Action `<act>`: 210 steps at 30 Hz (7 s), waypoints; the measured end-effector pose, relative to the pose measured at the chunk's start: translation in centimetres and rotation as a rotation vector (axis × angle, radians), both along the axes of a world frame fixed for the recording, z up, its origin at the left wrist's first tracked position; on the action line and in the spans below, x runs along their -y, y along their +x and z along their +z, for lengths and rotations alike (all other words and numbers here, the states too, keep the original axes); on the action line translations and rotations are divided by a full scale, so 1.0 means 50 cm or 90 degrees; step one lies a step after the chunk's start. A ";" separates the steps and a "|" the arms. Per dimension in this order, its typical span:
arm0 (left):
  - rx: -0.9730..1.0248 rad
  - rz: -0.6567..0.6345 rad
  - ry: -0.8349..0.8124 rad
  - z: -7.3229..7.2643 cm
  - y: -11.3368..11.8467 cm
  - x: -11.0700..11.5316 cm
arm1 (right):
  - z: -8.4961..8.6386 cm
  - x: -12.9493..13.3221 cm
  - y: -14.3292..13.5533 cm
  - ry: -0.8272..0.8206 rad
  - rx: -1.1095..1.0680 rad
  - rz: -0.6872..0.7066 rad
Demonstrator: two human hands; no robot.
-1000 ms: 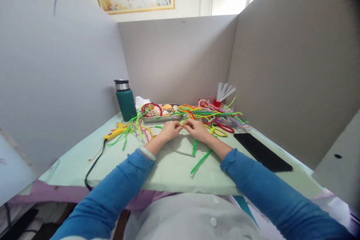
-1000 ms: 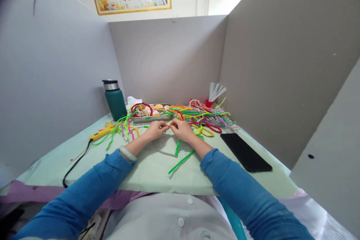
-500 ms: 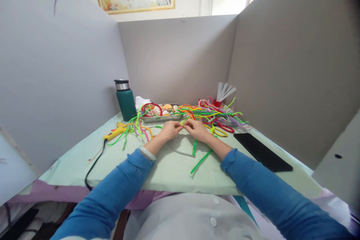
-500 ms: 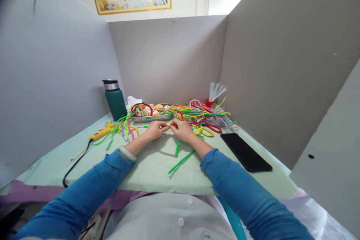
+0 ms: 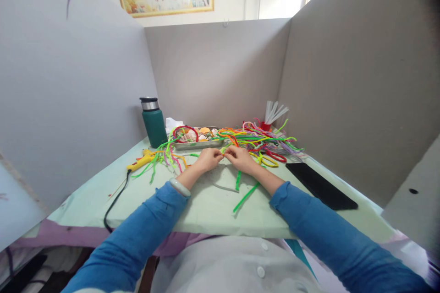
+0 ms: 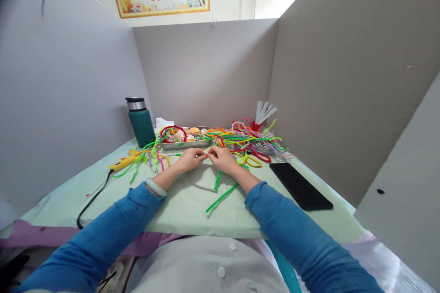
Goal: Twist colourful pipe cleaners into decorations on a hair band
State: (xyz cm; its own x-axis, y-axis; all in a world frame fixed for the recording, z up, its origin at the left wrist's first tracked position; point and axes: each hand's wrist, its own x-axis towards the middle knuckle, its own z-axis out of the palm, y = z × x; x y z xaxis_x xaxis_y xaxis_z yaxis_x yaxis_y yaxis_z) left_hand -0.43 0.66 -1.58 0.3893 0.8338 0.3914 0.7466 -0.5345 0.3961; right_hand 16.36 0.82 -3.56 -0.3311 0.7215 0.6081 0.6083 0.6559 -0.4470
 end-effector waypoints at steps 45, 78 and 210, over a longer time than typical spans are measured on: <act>-0.015 -0.034 -0.037 -0.001 0.001 0.007 | 0.002 0.004 -0.002 -0.004 0.027 -0.008; 0.000 -0.039 -0.058 -0.004 -0.002 -0.001 | -0.002 0.000 -0.001 -0.003 0.029 -0.007; 0.050 0.005 0.101 0.005 0.003 0.007 | 0.003 0.004 -0.003 0.011 0.003 -0.020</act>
State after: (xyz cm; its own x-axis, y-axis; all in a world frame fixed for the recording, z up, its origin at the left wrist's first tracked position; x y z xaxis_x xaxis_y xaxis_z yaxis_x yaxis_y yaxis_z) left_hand -0.27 0.32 -1.33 0.3459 0.7625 0.5467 0.7215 -0.5887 0.3646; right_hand 16.21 0.61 -3.41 -0.3108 0.7212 0.6191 0.6313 0.6435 -0.4327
